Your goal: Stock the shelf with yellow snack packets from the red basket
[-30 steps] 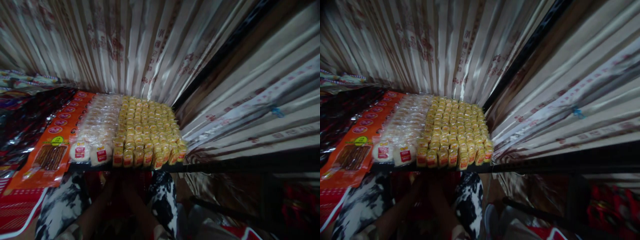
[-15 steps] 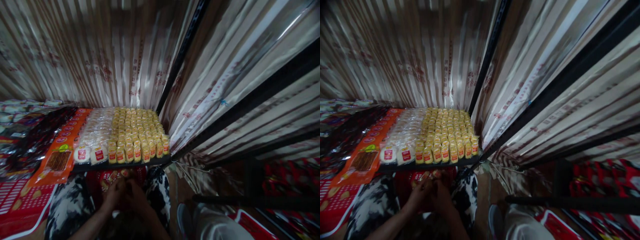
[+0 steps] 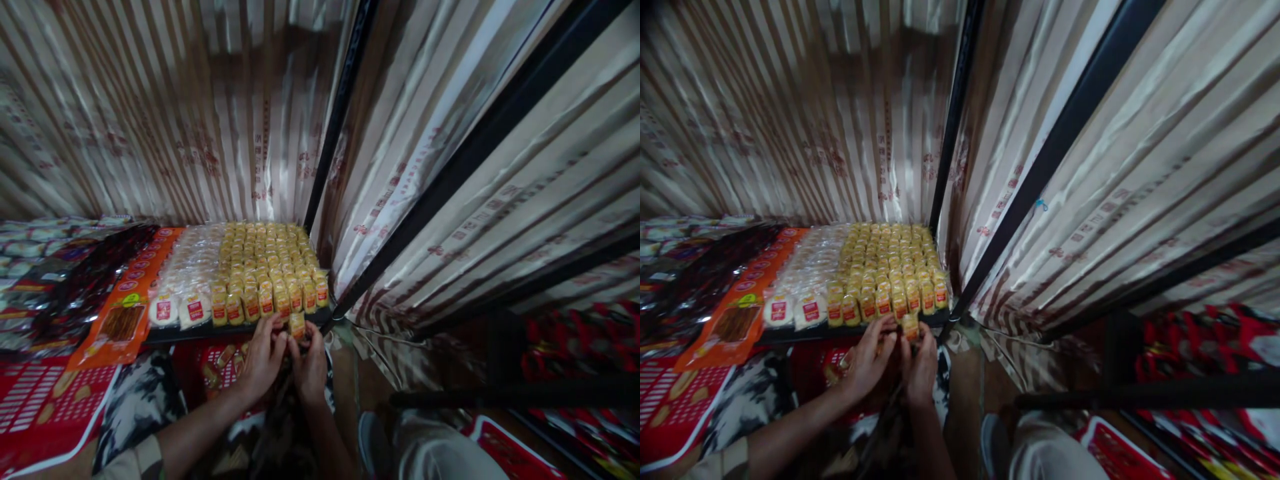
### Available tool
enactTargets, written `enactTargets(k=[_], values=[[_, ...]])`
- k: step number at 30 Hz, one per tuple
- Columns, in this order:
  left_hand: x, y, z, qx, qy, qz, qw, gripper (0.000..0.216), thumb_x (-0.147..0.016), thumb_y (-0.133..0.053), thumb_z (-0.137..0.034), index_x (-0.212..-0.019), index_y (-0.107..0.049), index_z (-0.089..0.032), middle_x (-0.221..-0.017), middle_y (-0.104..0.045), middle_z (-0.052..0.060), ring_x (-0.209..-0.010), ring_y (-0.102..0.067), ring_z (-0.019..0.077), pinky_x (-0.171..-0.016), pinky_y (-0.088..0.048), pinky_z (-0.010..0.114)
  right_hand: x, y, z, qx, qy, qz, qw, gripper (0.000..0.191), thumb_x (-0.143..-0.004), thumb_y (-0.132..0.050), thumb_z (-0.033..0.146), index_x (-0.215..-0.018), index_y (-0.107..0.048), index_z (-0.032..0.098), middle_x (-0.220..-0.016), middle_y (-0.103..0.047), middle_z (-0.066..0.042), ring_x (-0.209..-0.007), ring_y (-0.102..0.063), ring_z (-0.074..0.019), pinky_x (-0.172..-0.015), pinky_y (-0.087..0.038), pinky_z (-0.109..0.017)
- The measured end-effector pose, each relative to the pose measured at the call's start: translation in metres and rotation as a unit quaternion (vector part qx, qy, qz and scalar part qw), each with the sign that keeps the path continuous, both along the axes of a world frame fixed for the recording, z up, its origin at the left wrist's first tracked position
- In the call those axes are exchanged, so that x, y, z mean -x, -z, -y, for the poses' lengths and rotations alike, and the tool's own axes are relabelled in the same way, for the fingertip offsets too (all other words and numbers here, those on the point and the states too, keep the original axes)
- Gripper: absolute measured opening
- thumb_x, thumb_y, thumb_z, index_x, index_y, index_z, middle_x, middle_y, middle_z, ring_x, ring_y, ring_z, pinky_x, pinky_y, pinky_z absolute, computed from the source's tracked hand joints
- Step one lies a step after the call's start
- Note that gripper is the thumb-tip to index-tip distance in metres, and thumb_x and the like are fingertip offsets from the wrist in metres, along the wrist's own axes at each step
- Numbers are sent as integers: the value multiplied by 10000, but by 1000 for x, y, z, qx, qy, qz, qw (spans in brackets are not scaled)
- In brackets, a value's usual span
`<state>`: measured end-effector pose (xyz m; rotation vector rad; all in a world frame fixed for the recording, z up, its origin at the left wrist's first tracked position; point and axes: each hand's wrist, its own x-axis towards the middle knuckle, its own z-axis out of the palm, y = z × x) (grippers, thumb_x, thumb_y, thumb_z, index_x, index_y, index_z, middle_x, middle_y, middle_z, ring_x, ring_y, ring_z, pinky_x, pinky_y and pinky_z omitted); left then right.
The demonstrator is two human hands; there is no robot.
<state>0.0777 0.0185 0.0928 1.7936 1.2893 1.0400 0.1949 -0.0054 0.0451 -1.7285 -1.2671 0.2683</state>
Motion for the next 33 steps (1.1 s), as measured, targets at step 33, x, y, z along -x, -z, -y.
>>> enactTargets(k=[33], values=[[-10,59,-31,-182,70,-295,935,563,-750,-361,-36,-1309,-393,-98,-1364,-401,161,-1270,-347,256,-1030,-356,471,-12,19,-59,-111,16,107,988,238,-896,-416,286,-1034,-554,151,-977,-550,-101,-982,-479,-208,-865,-409,-382]])
